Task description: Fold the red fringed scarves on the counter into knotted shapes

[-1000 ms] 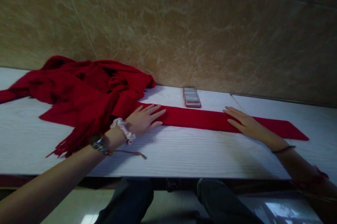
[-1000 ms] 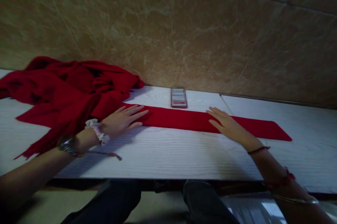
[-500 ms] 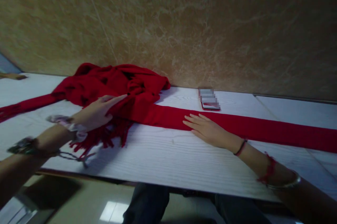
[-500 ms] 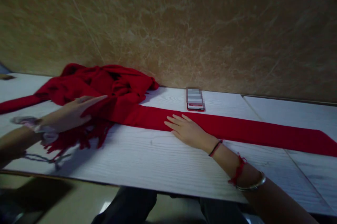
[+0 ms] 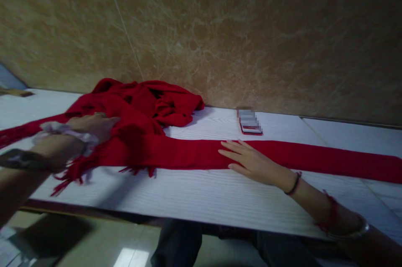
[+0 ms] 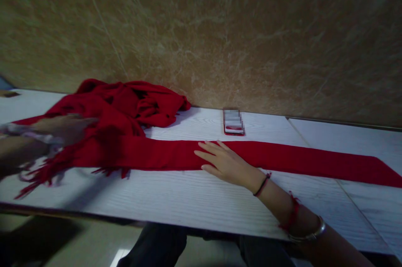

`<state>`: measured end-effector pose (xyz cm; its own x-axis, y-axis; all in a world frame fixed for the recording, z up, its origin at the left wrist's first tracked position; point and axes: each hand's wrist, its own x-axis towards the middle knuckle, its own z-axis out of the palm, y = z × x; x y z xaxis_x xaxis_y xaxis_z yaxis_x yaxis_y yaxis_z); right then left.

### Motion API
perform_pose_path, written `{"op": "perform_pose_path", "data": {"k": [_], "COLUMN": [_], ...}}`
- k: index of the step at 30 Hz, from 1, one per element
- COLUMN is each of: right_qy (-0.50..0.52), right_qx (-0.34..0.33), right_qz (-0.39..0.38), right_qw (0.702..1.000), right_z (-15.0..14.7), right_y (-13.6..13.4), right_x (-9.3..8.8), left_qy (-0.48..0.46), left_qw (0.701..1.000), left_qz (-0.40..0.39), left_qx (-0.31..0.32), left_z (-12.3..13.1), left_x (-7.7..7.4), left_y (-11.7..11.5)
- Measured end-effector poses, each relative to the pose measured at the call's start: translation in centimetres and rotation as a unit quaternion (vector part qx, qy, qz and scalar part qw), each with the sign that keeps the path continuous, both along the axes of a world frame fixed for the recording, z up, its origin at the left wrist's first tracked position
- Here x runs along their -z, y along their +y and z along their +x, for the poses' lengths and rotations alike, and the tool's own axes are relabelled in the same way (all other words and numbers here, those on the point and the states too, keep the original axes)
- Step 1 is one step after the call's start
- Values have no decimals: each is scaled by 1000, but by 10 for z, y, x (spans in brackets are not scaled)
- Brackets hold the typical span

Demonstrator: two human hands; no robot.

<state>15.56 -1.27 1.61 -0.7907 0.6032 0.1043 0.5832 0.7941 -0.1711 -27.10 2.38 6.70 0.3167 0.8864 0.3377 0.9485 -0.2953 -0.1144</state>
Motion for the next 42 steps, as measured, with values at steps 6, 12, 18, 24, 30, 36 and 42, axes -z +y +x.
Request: {"op": "perform_pose_path", "data": {"k": [6,12,18,24,30,36,42], "right_qy": [-33,-51,-30,-41,-102,-124,-112], "right_qx": [-31,-28,10,167,262,380,446], "right_qz": [2,-4,8,85,38,-18,-32], "right_qw": [999,998,999,981,959,917,887], "right_z": [-54,-47,-43,-5,92,160,196], "right_y": [-5,-8,-13,-6,-14,-18,-22], "right_x": [5,10,4,11,25,27,23], "left_qy": [47,116,123,95,116,95,128], "left_qw": [983,965,970,971,957,959,973], "left_qz": [-80,-159,-136,-147,-197,-214,-131], "left_qx": [160,175,161,161,180,159,142], "left_z": [127,100,113,171,126,135,220], "left_x": [50,69,44,58,71,48,34], "left_y": [-43,-45,-52,-45,-35,-34,-34]}}
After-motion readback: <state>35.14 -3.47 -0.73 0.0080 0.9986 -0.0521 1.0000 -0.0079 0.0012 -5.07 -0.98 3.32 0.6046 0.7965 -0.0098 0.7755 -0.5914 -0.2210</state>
